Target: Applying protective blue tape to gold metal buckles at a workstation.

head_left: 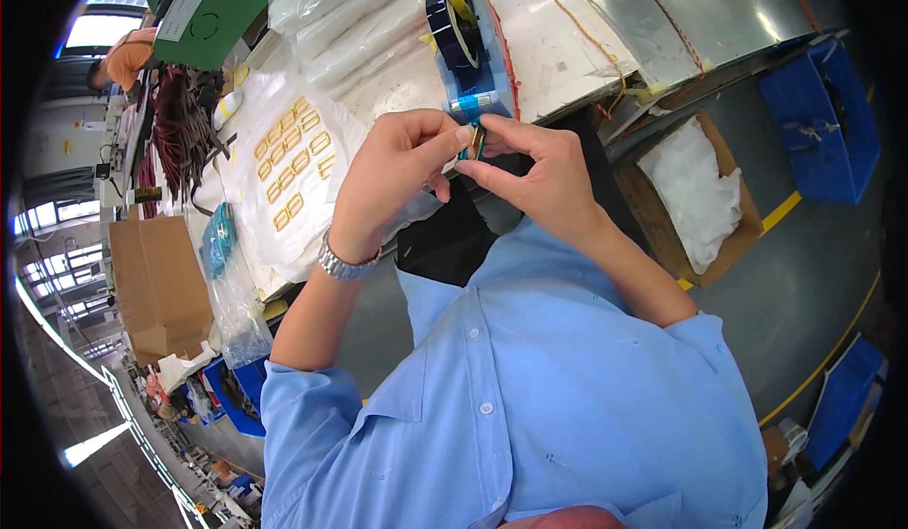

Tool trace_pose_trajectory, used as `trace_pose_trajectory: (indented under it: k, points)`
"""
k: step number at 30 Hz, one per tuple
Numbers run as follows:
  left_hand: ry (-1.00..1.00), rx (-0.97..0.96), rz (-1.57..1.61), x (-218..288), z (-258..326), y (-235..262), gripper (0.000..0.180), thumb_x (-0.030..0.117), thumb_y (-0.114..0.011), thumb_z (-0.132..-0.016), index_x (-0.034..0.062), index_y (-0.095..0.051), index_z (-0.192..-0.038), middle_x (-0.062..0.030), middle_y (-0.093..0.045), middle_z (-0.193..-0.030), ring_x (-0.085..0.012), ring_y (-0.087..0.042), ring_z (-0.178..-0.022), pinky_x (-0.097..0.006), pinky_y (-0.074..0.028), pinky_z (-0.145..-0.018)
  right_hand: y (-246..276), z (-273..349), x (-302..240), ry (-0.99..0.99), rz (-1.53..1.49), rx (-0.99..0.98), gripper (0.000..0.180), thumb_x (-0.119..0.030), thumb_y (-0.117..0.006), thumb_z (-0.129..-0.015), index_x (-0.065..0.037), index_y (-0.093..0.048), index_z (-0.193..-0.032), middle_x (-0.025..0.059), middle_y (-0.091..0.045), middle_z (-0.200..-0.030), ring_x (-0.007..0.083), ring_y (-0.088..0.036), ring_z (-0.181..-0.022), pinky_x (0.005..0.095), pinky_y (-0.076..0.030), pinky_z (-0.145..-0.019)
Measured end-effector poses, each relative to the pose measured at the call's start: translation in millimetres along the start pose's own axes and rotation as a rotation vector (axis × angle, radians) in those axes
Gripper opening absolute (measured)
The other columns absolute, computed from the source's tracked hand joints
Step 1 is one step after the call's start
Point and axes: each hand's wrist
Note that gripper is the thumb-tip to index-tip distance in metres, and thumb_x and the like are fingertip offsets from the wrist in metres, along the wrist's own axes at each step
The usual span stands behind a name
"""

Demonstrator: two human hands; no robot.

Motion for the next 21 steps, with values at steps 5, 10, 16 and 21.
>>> trace_pose_trajectory:
  k: [5, 10, 16, 21]
  points:
    - [-0.391, 0.482, -0.543, -13.0, 10.1, -28.9, 0.029, 0.021, -0.074, -0.102, -0.0021, -0.073, -0.084, -0.0032, -0.065, -0.066, -0.0084, -0.06, -0.053, -0.025, -0.045, -0.05, -6.0, 1.3, -1.5, 0.021, 0.029, 0.04, 0.055, -0.011, -0.091, -0.084, 0.008, -0.07, -0.131, 0.0167, -0.082, -0.104, 0.0188, -0.08, -0.097, 0.0299, -0.062, -0.087]
    - [-0.269, 0.43, -0.383, -8.9, 5.2, -26.0, 0.031, 0.022, -0.074, -0.101, -0.0033, -0.073, -0.083, -0.0057, -0.067, -0.066, -0.0112, -0.06, -0.05, -0.027, -0.045, -0.049, -10.9, 1.7, -2.5, 0.114, 0.098, 0.096, 0.044, -0.016, -0.088, -0.086, 0.004, -0.071, -0.121, 0.0169, -0.076, -0.091, 0.0275, -0.078, -0.08, 0.0328, -0.06, -0.071]
    - [-0.205, 0.441, -0.402, -8.1, 5.7, -27.6, 0.029, 0.021, -0.075, -0.1, -0.0016, -0.072, -0.082, -0.0083, -0.067, -0.066, -0.0142, -0.06, -0.05, -0.03, -0.046, -0.052, -13.0, 2.4, -2.2, 0.064, 0.093, 0.096, 0.041, -0.018, -0.088, -0.087, 0.004, -0.071, -0.118, 0.0172, -0.074, -0.088, 0.0287, -0.075, -0.076, 0.0334, -0.058, -0.068]
    - [-0.484, 0.738, -1.028, -6.6, 14.0, -25.7, 0.017, 0.015, -0.077, -0.097, 0.0021, -0.073, -0.087, -0.0096, -0.07, -0.075, -0.0184, -0.064, -0.06, -0.032, -0.049, -0.058, -12.5, 2.1, -4.1, 0.061, 0.073, 0.133, 0.04, -0.018, -0.088, -0.088, 0.006, -0.071, -0.116, 0.0173, -0.076, -0.09, 0.0248, -0.079, -0.08, 0.0319, -0.06, -0.07]
Point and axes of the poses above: each hand's wrist, its own z-axis away from the middle knuckle, its own y-axis out of the back of the hand, x = y × z
